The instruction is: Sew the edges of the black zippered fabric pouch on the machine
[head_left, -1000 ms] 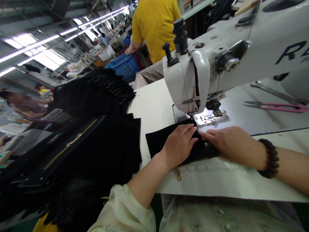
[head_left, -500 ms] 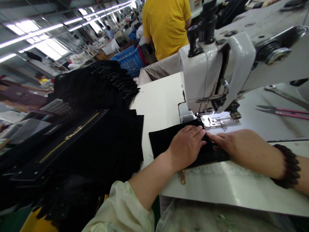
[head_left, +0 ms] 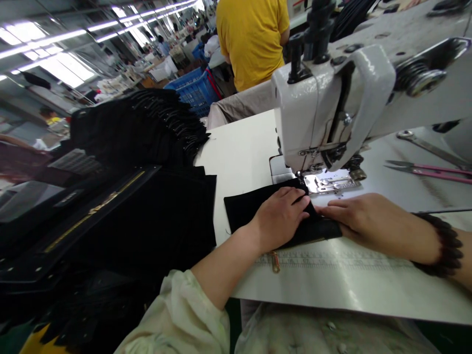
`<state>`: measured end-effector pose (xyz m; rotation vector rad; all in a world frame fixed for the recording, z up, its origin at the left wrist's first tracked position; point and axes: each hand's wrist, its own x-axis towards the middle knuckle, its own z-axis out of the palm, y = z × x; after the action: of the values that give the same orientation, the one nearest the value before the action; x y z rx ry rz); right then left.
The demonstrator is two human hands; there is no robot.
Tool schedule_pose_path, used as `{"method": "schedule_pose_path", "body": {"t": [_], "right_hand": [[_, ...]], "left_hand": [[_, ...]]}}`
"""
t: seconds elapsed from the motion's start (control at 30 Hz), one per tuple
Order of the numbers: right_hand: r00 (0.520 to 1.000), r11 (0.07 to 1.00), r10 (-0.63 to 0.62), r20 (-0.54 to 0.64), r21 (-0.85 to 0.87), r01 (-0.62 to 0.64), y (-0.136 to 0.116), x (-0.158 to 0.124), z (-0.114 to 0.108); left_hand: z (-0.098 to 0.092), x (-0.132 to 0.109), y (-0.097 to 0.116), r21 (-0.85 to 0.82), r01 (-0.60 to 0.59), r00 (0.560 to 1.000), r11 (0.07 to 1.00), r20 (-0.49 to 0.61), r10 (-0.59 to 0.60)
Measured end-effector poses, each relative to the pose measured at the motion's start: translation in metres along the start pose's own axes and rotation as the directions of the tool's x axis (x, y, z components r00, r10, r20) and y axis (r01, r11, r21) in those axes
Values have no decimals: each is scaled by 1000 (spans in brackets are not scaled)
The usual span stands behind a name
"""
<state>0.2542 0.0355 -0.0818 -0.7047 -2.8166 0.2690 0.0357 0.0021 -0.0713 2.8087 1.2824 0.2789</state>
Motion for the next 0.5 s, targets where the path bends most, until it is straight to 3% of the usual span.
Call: {"method": "schedule_pose_path", "body": {"t": [0.1,0.2,0.27,0.37,0.5], "right_hand": [[988,983,-38,149,182,11,4,-5,-20],[990,982,-53,132,187,27,2,-10,-33],[992,988,-118,54,103,112,-4,-11,-32],[964,954,-254,-83,-184,236,-17,-7,-22],[907,835,-412,-83,-433,339,-27,1,-15]], "left_hand": [[-6,-6,6,-4,-47,999,999,9,47],[-12,-16,18,-45,-8,999,999,47,10],[-13,-23,26,-50,17,997,999,78,-13],[-10,-28,33,-22,7,996,1000,85,-5],[-4,-28,33,39,-48,999,998,28,47]]}}
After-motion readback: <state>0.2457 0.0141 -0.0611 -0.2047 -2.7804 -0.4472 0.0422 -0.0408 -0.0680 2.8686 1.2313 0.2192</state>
